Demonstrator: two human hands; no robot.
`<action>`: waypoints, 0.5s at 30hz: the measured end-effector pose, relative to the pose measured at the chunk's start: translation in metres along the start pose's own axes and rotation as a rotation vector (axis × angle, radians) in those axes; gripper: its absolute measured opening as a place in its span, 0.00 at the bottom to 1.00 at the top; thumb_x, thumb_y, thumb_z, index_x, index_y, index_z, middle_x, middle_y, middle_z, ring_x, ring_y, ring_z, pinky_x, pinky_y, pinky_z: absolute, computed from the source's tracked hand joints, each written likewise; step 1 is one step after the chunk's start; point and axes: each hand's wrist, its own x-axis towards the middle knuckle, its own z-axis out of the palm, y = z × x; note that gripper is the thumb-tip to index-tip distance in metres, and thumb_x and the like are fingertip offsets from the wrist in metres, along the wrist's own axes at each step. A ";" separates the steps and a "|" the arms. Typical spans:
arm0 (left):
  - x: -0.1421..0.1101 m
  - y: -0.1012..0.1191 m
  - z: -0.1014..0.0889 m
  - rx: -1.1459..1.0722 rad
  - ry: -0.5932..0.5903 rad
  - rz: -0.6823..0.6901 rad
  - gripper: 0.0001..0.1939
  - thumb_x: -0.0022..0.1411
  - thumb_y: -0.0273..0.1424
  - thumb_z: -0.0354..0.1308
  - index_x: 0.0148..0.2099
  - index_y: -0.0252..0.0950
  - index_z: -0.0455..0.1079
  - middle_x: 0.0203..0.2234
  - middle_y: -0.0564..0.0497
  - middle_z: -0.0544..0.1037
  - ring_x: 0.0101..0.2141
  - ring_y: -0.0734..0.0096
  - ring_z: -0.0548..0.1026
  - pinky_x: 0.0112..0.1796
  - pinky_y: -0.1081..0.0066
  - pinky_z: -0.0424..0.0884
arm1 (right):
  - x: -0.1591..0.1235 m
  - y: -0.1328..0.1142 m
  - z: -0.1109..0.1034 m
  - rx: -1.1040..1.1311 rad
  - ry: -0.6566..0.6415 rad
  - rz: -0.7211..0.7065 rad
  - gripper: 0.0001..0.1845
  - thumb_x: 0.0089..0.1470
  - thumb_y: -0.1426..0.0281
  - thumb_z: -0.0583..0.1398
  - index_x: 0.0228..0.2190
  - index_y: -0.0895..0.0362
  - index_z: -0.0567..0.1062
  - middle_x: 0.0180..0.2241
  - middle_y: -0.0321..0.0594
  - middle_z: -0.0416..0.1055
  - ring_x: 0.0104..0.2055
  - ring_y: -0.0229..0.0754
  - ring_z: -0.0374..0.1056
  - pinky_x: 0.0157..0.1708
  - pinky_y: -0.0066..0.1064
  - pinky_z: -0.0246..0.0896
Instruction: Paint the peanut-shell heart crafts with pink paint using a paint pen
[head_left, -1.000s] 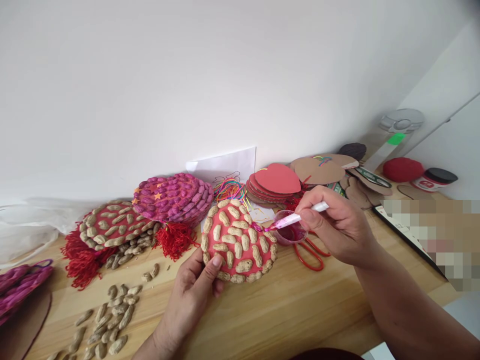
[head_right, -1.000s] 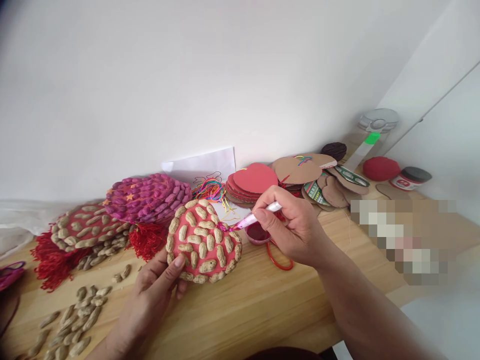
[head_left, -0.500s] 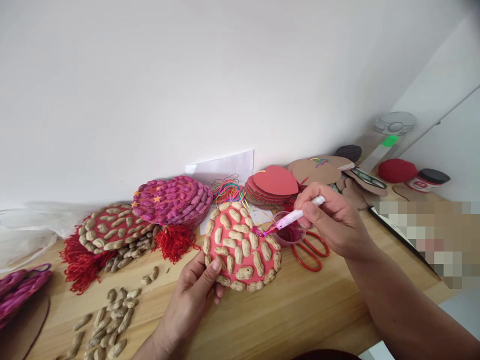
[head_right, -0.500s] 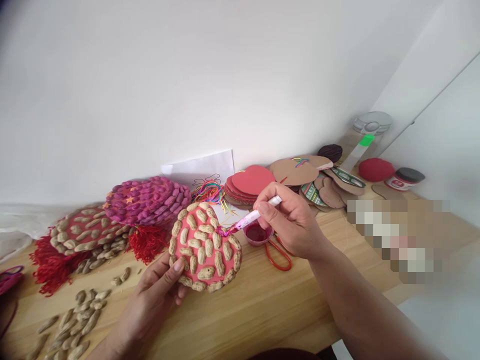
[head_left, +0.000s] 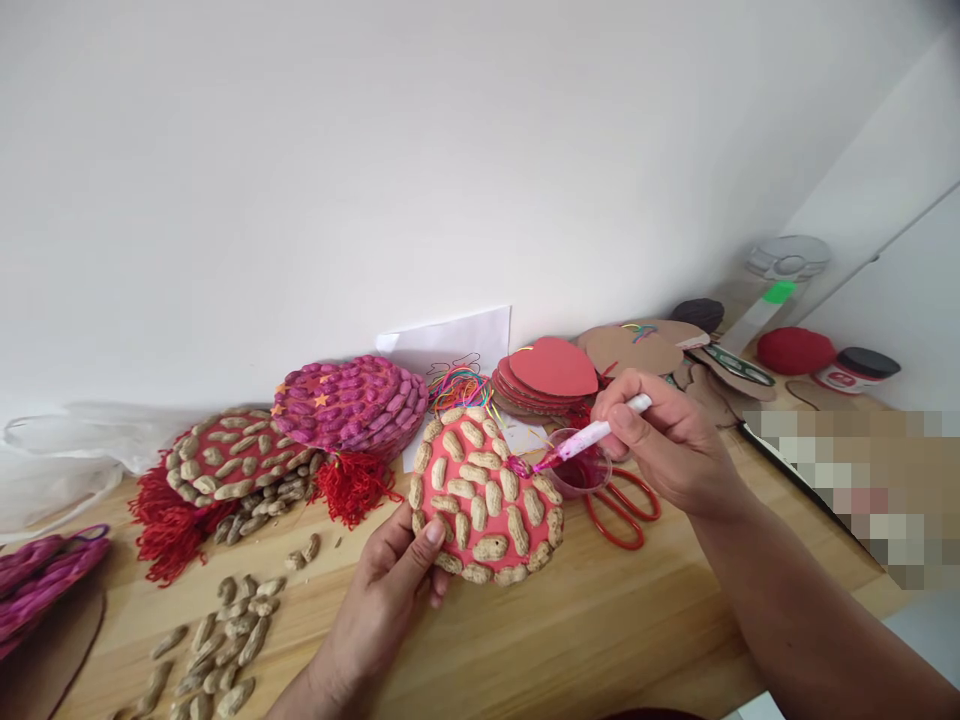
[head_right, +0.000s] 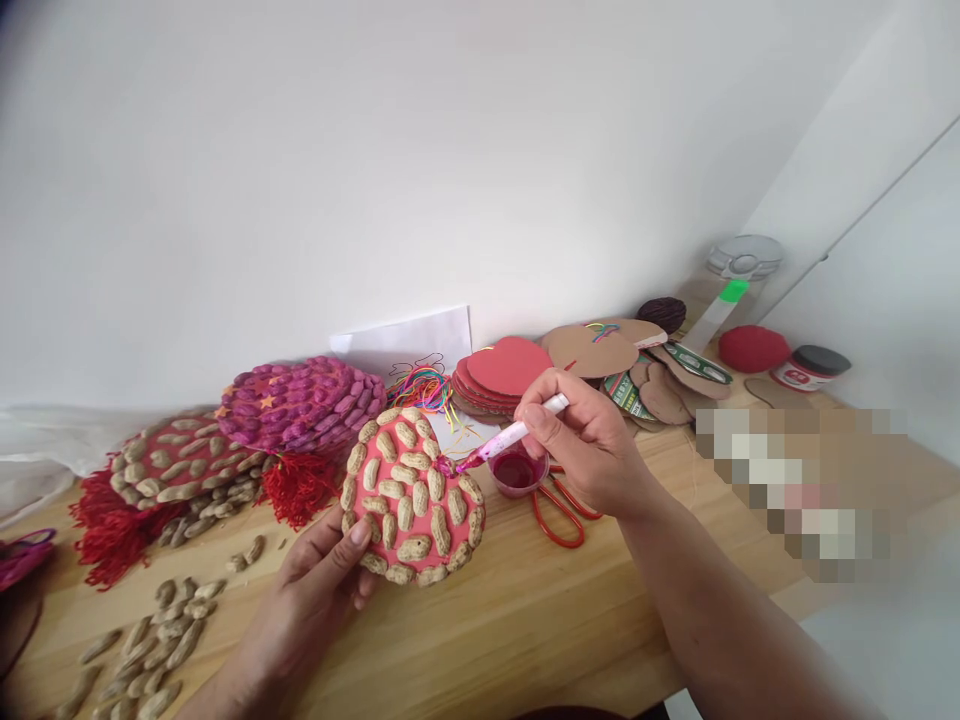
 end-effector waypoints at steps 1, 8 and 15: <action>0.000 0.000 0.000 -0.001 0.001 -0.002 0.22 0.53 0.47 0.72 0.35 0.34 0.72 0.21 0.56 0.70 0.19 0.79 0.63 0.20 0.78 0.59 | 0.000 0.001 0.000 0.011 -0.004 0.003 0.13 0.66 0.60 0.60 0.33 0.54 0.70 0.23 0.32 0.64 0.25 0.35 0.57 0.25 0.30 0.52; 0.000 0.001 -0.001 0.011 -0.026 0.017 0.22 0.55 0.48 0.71 0.34 0.34 0.72 0.20 0.57 0.69 0.19 0.80 0.62 0.21 0.78 0.59 | 0.002 0.007 -0.002 0.035 -0.004 0.020 0.12 0.66 0.60 0.59 0.33 0.54 0.70 0.23 0.31 0.63 0.25 0.35 0.56 0.25 0.29 0.50; 0.001 -0.001 -0.002 0.035 -0.056 0.024 0.21 0.56 0.48 0.70 0.33 0.35 0.69 0.19 0.56 0.69 0.19 0.79 0.62 0.20 0.78 0.58 | 0.002 0.007 -0.002 0.024 -0.010 0.029 0.14 0.65 0.58 0.60 0.33 0.54 0.69 0.22 0.32 0.62 0.24 0.36 0.56 0.24 0.29 0.49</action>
